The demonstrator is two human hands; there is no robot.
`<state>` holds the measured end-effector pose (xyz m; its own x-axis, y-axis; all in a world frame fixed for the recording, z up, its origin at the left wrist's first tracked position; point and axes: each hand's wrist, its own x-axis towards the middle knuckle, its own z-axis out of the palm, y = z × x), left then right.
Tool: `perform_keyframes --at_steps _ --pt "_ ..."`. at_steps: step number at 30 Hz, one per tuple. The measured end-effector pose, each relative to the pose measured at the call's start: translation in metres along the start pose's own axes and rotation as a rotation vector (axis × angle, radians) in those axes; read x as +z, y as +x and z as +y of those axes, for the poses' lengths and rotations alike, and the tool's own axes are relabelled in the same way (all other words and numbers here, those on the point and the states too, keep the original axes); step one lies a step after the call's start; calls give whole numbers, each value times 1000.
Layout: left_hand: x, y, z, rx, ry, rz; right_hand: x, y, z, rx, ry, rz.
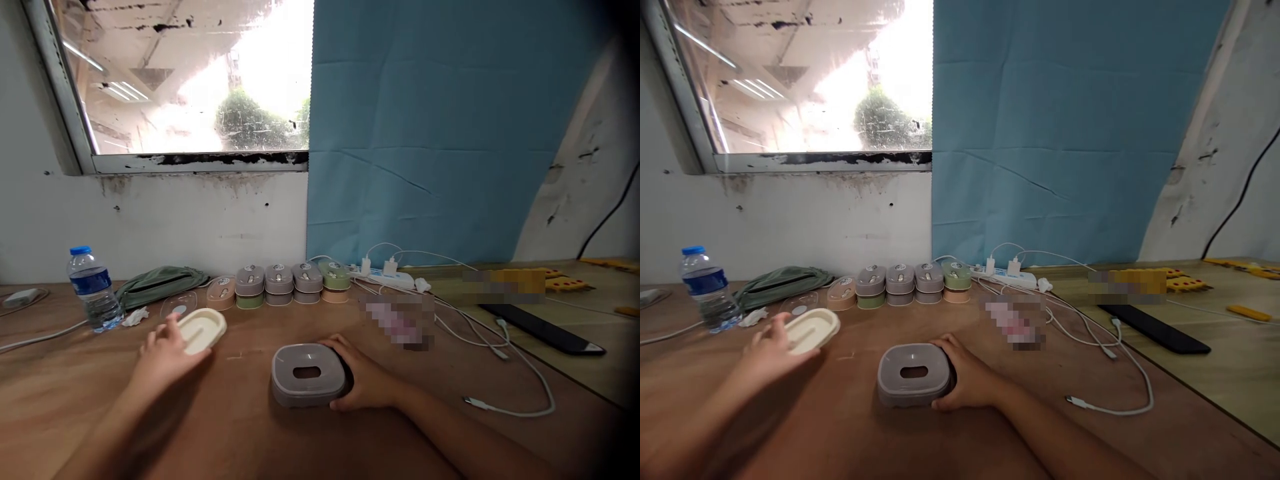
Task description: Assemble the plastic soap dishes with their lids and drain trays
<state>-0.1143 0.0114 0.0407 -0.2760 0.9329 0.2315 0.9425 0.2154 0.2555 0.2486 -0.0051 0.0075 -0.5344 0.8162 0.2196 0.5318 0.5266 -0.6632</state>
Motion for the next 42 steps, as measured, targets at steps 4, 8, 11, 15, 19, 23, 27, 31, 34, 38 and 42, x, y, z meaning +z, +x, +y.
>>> perform_keyframes --at_steps 4,8,11,15,19,23,27,31,34,38,42 --pt "27 -45 52 352 -247 -3 -3 -1 3 -44 218 70" --pt "57 -70 79 590 -465 -95 -1 0 4 -77 568 145" --pt "68 -71 93 644 -577 -223 4 2 7 -58 610 202" --pt "69 -60 104 773 -732 -375 10 4 14 -31 536 236" --pt "65 -52 100 824 -931 -458 10 3 12 -1 429 245" --pt "62 -45 83 769 -978 -536 10 2 -1 36 219 223" --pt "61 -37 70 786 -1021 -526 12 3 -12 18 115 177" --pt "57 -36 69 818 -964 -538 12 4 -11 7 114 130" --pt "53 -40 72 824 -888 -552 11 3 -7 13 98 101" --pt "52 -44 72 837 -860 -497 10 2 -3 24 62 63" --pt "51 -45 70 860 -775 -475 11 0 -3 9 31 56"
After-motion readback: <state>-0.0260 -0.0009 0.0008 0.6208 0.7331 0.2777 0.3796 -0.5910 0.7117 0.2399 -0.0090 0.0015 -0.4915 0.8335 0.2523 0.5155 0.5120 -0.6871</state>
